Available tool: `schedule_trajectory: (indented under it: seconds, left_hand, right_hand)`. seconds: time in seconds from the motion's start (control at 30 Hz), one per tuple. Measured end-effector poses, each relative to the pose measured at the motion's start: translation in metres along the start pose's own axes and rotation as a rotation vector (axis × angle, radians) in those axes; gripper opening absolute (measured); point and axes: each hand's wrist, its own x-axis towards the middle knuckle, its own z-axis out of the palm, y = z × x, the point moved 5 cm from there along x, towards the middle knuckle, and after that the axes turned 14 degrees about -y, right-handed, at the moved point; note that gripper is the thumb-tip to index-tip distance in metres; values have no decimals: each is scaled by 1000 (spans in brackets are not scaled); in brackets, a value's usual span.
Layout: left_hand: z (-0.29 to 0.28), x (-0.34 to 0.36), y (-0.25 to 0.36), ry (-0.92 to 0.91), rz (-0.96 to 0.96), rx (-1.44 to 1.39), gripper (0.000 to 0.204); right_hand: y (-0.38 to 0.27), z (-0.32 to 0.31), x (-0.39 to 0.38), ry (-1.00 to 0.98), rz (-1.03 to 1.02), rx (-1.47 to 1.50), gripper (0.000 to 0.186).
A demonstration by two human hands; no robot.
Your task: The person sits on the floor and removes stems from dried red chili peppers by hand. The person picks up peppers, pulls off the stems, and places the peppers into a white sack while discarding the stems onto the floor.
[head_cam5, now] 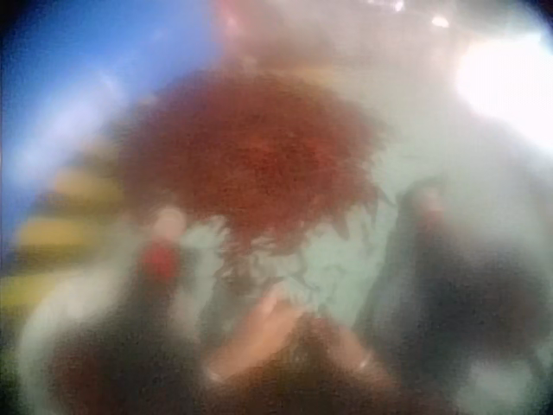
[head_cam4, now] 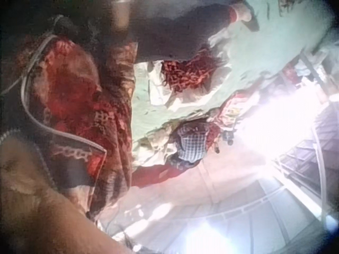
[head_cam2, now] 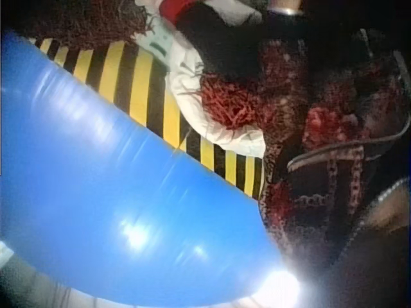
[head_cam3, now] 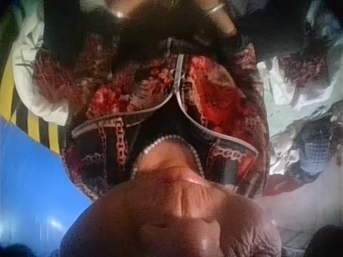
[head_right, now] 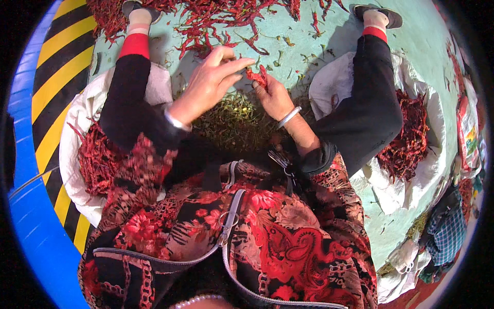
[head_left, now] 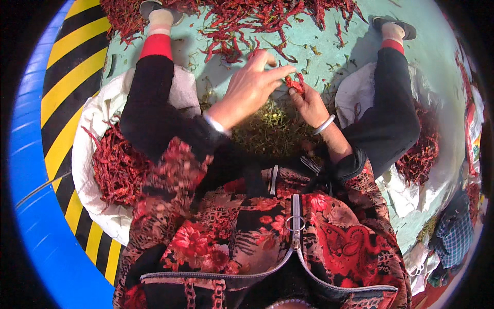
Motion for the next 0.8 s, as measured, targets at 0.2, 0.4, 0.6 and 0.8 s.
schedule_trajectory:
  seconds: [0.2,0.4,0.6,0.8]
  left_hand:
    - [6,4,-11,-50,12,25,22]
    - [36,-7,3,-105,-95,122,15]
    - [65,-16,-26,-239,-422,-261,13]
    - [63,-20,-7,-45,-269,-653,5]
  right_hand:
    - [-11,2,-7,-141,-63,300,34]
    - [-11,-5,-6,60,-22,426,23]
    - [-24,2,-7,199,-99,-246,19]
    - [-9,6,3,125,-39,304,18]
